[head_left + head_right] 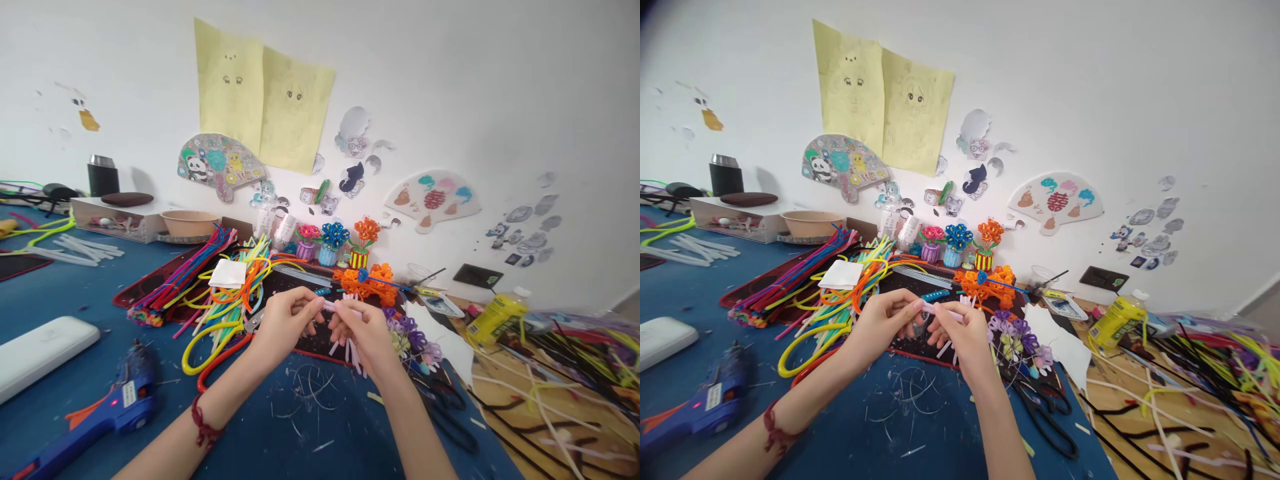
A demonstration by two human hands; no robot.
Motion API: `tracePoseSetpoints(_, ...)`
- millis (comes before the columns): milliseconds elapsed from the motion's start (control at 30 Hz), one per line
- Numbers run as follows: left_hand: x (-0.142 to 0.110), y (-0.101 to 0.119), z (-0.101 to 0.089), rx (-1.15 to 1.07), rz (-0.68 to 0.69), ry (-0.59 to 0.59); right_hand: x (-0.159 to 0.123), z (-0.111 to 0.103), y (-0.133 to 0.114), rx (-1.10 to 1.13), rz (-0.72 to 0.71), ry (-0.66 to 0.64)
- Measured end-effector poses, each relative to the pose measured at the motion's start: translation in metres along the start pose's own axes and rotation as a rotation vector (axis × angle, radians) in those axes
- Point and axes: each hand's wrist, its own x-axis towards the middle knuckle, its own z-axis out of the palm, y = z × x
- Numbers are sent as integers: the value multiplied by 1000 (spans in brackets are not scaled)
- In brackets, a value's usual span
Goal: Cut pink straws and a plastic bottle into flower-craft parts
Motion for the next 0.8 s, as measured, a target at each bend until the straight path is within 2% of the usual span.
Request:
tracePoseSetpoints(167, -1, -1, -1, 163, 29, -33, 0, -6, 3, -207, -6, -128)
tracePoseSetpoints(400, 1, 3, -7, 263, 75, -115, 2, -11, 4, -335, -66, -114)
tracePoseSetpoints(533, 0, 4, -8, 407, 110, -94, 2, -11, 5, -446, -84, -116)
tracePoseSetpoints(700, -1, 0, -10, 606, 192, -117, 4, -12, 8, -621, -199, -108)
tracePoseSetpoints(800, 1, -4, -11, 639, 231, -111, 4, -13, 7, -623, -179, -119)
